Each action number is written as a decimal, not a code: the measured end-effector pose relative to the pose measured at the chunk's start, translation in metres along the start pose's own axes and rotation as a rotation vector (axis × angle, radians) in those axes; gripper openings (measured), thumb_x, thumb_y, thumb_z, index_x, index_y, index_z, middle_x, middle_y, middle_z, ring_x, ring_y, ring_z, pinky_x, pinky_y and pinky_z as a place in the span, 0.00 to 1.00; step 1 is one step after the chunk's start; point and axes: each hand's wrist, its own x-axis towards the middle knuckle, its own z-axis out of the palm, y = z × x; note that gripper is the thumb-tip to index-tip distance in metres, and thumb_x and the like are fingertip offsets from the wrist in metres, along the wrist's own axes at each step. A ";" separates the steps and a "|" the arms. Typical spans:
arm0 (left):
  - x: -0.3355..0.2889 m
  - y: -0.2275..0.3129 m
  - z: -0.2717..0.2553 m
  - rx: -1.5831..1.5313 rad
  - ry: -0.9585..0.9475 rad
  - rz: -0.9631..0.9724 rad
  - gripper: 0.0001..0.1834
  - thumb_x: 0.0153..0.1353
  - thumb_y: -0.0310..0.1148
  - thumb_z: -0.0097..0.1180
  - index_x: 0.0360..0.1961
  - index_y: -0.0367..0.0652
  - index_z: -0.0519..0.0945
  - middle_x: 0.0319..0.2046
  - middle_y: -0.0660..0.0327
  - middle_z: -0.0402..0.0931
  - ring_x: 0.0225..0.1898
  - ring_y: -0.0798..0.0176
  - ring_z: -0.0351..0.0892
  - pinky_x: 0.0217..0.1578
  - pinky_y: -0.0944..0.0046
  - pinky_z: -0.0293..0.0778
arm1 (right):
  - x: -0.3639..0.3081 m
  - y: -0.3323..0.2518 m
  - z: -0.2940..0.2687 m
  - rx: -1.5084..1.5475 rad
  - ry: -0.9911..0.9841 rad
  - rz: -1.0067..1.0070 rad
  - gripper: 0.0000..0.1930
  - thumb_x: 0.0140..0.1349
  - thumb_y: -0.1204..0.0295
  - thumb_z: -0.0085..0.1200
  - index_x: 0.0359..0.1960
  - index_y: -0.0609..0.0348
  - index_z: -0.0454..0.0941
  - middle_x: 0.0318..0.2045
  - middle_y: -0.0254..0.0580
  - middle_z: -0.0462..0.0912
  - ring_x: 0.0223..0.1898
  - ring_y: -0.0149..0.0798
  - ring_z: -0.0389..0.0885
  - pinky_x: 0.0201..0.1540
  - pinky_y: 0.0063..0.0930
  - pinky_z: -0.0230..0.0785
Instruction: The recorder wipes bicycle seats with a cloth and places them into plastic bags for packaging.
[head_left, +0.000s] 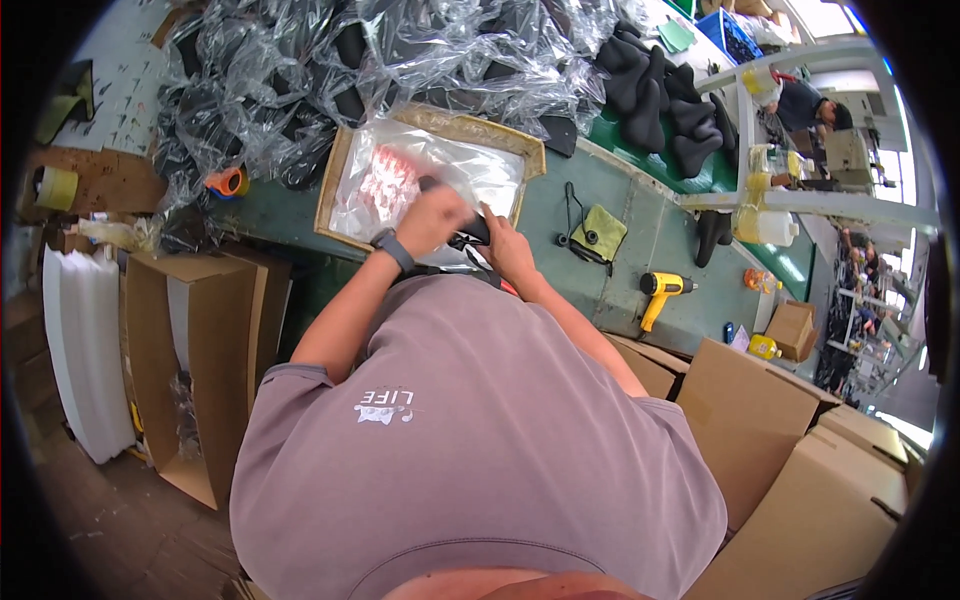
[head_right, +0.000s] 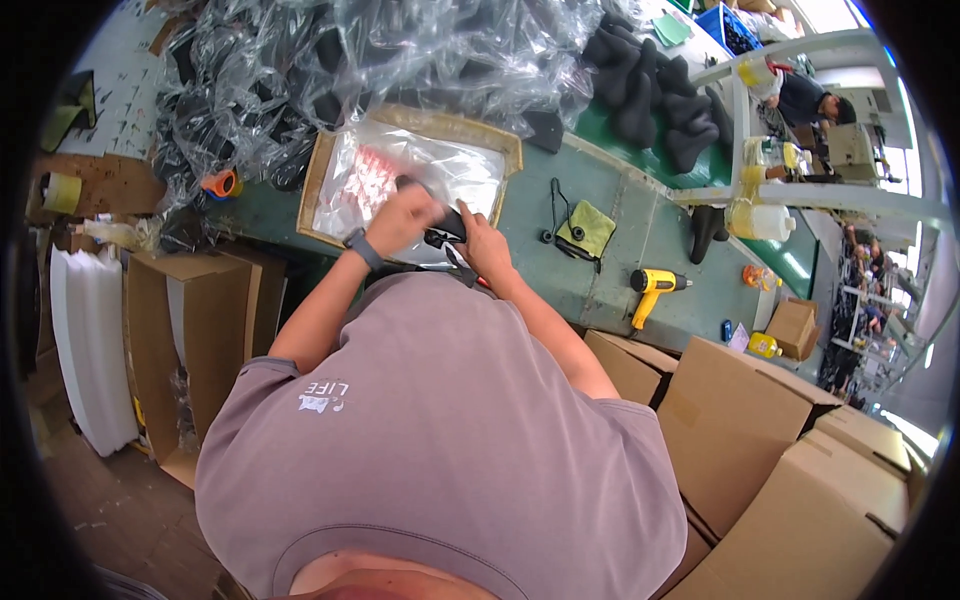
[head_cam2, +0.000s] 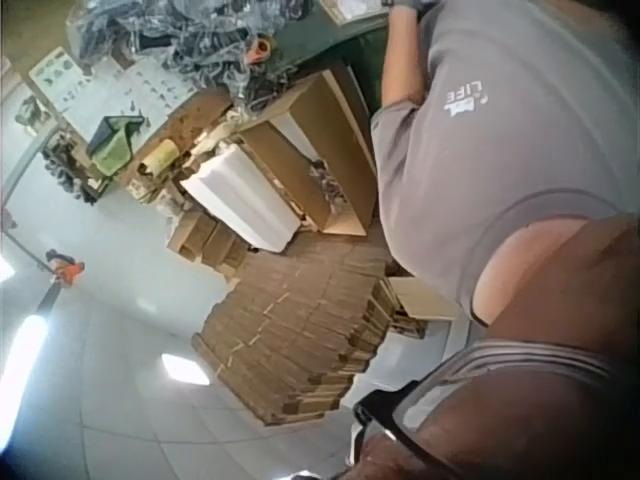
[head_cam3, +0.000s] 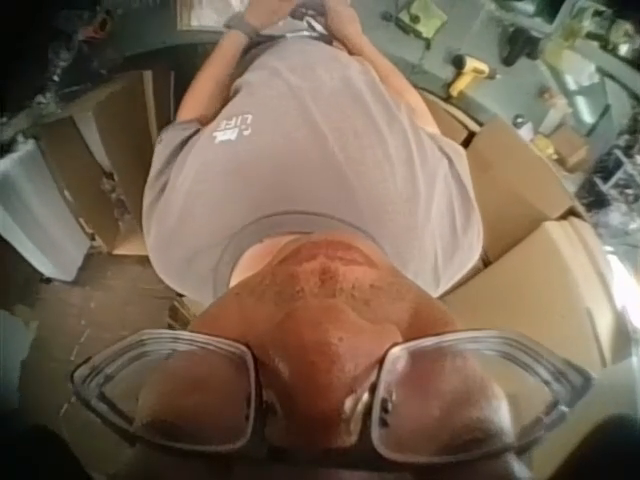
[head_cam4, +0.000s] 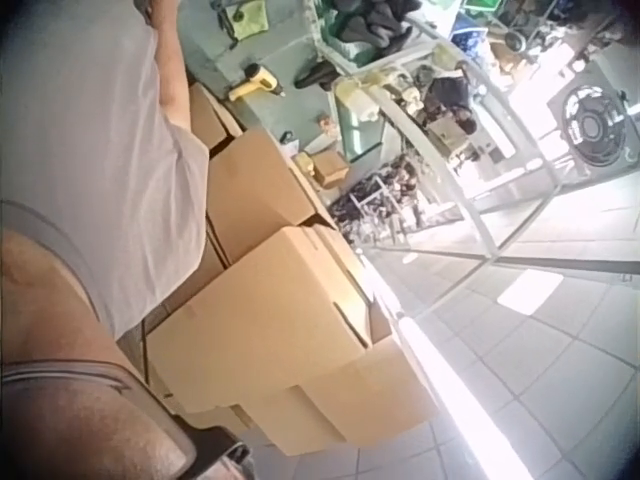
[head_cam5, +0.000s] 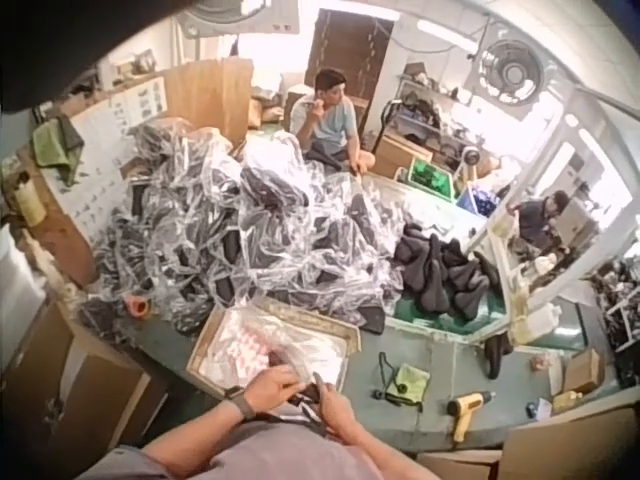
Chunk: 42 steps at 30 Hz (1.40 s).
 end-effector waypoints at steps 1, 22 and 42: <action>-0.008 0.026 0.004 0.039 -0.164 0.186 0.10 0.75 0.36 0.66 0.41 0.38 0.88 0.33 0.53 0.78 0.39 0.47 0.83 0.42 0.50 0.78 | -0.002 0.005 0.005 0.104 0.076 0.061 0.55 0.64 0.68 0.75 0.88 0.47 0.51 0.58 0.61 0.85 0.52 0.63 0.89 0.52 0.50 0.84; 0.225 0.156 0.080 -0.909 -0.101 -0.457 0.44 0.62 0.27 0.79 0.75 0.41 0.66 0.61 0.57 0.81 0.58 0.60 0.84 0.61 0.55 0.82 | -0.023 0.036 -0.186 0.699 0.869 0.173 0.12 0.72 0.73 0.66 0.52 0.65 0.85 0.46 0.52 0.87 0.47 0.50 0.86 0.54 0.39 0.77; 0.264 0.074 0.087 0.582 -0.308 0.527 0.20 0.65 0.23 0.68 0.59 0.43 0.87 0.56 0.52 0.88 0.58 0.47 0.88 0.58 0.48 0.83 | 0.315 0.502 -0.266 0.316 0.857 0.518 0.40 0.67 0.56 0.71 0.74 0.67 0.73 0.65 0.68 0.84 0.64 0.62 0.86 0.69 0.50 0.77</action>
